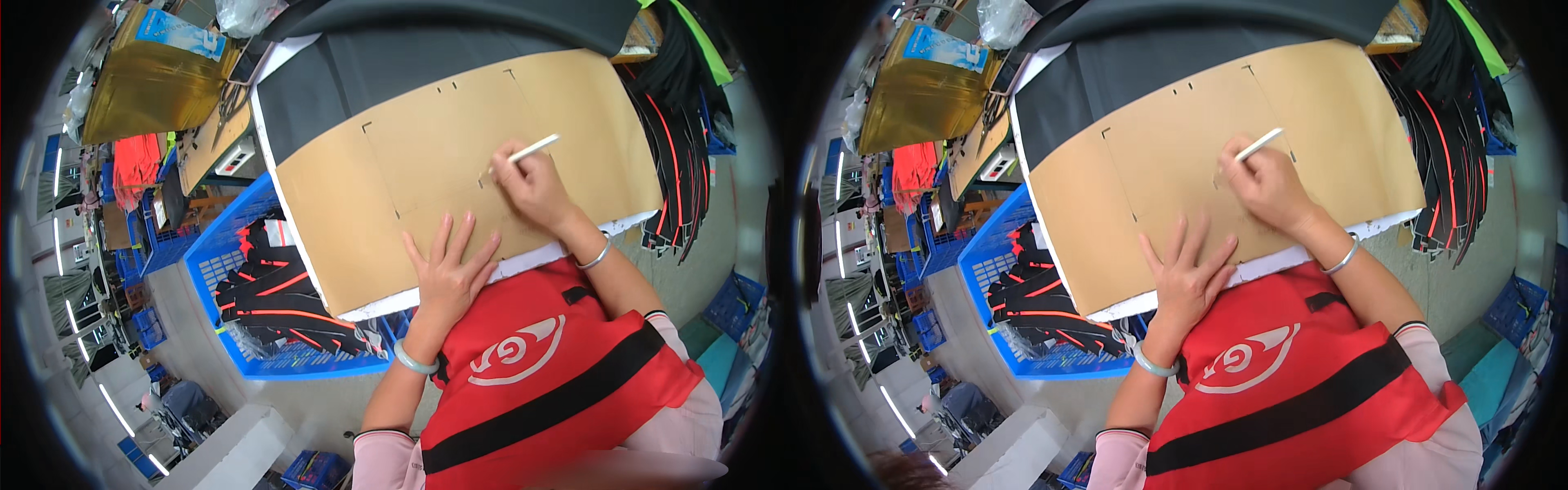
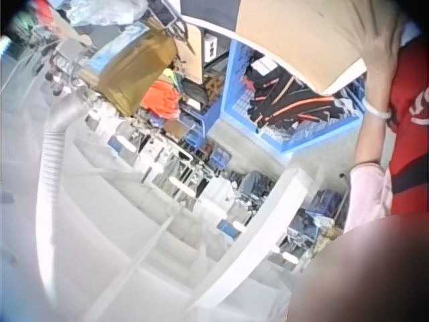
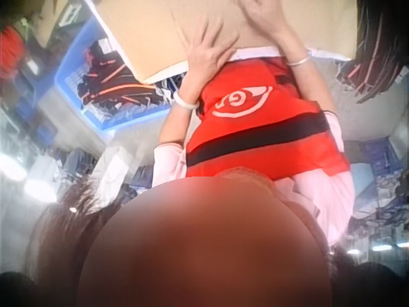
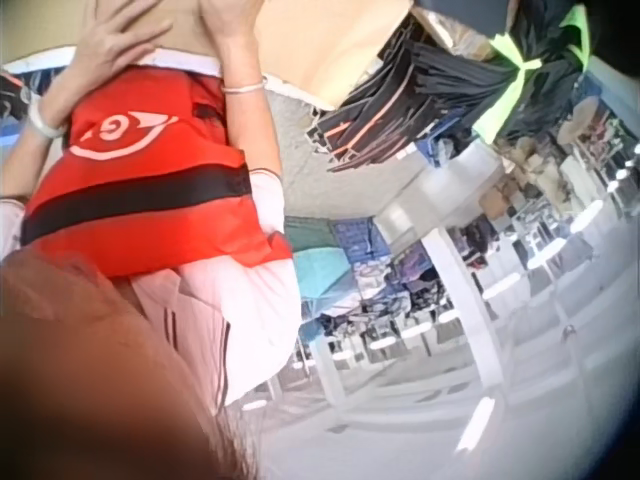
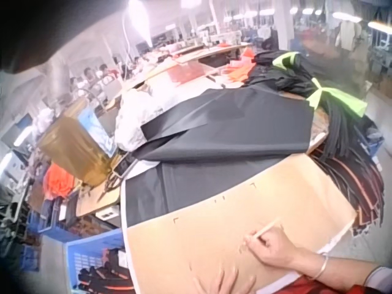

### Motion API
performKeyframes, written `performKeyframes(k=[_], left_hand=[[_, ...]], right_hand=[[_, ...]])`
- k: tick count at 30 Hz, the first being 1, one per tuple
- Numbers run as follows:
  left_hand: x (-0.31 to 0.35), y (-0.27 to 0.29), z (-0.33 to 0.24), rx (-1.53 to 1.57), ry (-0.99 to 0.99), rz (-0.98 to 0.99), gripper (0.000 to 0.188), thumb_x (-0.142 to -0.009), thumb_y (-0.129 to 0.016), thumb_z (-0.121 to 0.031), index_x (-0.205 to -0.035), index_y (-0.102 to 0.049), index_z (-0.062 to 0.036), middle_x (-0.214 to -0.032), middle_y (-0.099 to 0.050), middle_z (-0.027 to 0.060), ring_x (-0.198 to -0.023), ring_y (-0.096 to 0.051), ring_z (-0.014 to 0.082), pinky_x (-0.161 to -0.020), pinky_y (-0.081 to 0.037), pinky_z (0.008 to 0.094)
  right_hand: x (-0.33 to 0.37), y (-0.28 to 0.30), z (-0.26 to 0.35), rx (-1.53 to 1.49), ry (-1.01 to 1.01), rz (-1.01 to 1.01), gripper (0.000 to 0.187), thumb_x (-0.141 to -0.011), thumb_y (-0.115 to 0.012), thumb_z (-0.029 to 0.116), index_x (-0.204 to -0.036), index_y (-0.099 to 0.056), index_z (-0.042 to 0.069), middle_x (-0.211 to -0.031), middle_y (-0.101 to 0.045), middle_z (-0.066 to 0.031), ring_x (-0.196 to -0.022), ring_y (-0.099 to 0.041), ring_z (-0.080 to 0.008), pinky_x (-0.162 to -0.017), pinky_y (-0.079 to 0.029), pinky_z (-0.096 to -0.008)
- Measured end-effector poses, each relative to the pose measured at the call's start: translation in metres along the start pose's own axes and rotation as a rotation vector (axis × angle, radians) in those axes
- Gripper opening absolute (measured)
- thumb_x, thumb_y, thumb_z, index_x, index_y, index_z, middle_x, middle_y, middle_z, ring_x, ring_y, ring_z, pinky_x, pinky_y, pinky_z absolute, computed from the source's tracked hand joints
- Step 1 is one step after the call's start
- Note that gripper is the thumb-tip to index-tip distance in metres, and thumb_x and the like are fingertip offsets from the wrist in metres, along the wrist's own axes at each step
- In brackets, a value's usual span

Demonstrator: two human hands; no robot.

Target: Marking lines and points on a piece of material using a template and a pen.

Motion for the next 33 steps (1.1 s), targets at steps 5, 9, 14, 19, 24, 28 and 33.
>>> performKeyframes(k=[5,9,14,19,24,28,33], left_hand=[[0.002,-0.001,-0.001,-0.006,-0.003,0.012,0.042,-0.088,-0.073,-0.038,-0.129,-0.068,-0.0367,-0.153,-0.048,0.0049,-0.145,-0.037,0.0326,-0.11,-0.009,0.0766],[0.004,-0.003,-0.001,-0.026,-0.015,0.002,0.045,-0.085,-0.075,-0.04,-0.129,-0.067,-0.037,-0.154,-0.046,0.0035,-0.146,-0.036,0.0292,-0.108,-0.011,0.0784],[0.004,-0.004,-0.001,-0.032,-0.016,0.003,0.047,-0.084,-0.075,-0.041,-0.13,-0.066,-0.0379,-0.154,-0.046,0.0027,-0.148,-0.033,0.0281,-0.109,-0.01,0.0778],[0.001,-0.001,-0.003,-0.025,-0.001,0.022,0.044,-0.084,-0.076,-0.041,-0.128,-0.068,-0.037,-0.154,-0.047,0.0029,-0.146,-0.035,0.0291,-0.111,-0.008,0.0763],[0.0,0.0,-0.003,-0.03,0.006,0.027,0.042,-0.084,-0.077,-0.04,-0.125,-0.07,-0.0363,-0.152,-0.048,0.0032,-0.144,-0.038,0.0296,-0.112,-0.007,0.0748],[0.001,0.0,-0.002,-0.039,0.007,0.033,0.043,-0.084,-0.076,-0.041,-0.126,-0.07,-0.0371,-0.153,-0.048,0.0032,-0.144,-0.037,0.0293,-0.113,-0.007,0.0739],[0.003,0.0,-0.001,-0.042,0.011,0.007,0.043,-0.084,-0.076,-0.042,-0.127,-0.069,-0.0379,-0.154,-0.047,0.0027,-0.146,-0.036,0.0287,-0.114,-0.005,0.0732]], right_hand=[[-0.071,0.052,-0.052,-0.157,-0.074,-0.348,0.025,-0.102,-0.058,0.028,-0.093,-0.062,0.005,-0.069,-0.061,-0.0028,-0.063,-0.057,-0.0123,-0.062,-0.047,-0.0294],[-0.098,0.07,-0.057,0.147,-0.061,-0.373,0.028,-0.102,-0.056,0.033,-0.093,-0.063,0.008,-0.068,-0.062,-0.0016,-0.063,-0.058,-0.0127,-0.063,-0.047,-0.0292],[-0.103,0.066,-0.061,0.134,-0.053,-0.33,0.028,-0.102,-0.056,0.035,-0.093,-0.063,0.009,-0.068,-0.063,0.0003,-0.062,-0.059,-0.0131,-0.063,-0.047,-0.0295],[-0.104,0.063,-0.054,0.139,-0.083,-0.255,0.027,-0.102,-0.056,0.033,-0.091,-0.062,0.009,-0.064,-0.06,0.0001,-0.06,-0.056,-0.0135,-0.061,-0.046,-0.0303],[-0.102,0.065,-0.047,0.207,-0.047,-0.288,0.025,-0.101,-0.058,0.029,-0.088,-0.06,0.007,-0.062,-0.056,-0.0018,-0.058,-0.053,-0.0139,-0.058,-0.044,-0.0314],[-0.104,0.065,-0.046,0.187,-0.06,-0.305,0.025,-0.101,-0.057,0.026,-0.084,-0.059,0.007,-0.061,-0.052,-0.0005,-0.056,-0.048,-0.0116,-0.056,-0.042,-0.0309],[-0.106,0.06,-0.049,0.048,-0.038,-0.332,0.022,-0.101,-0.058,0.022,-0.086,-0.06,0.007,-0.063,-0.049,0.0051,-0.06,-0.045,-0.005,-0.056,-0.039,-0.0254]])
Point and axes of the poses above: each hand's wrist, its own x-axis away from the middle knuckle, its own y-axis out of the back of the hand, z = x × y, the point moved 5 cm from there along -x, towards the middle knuckle
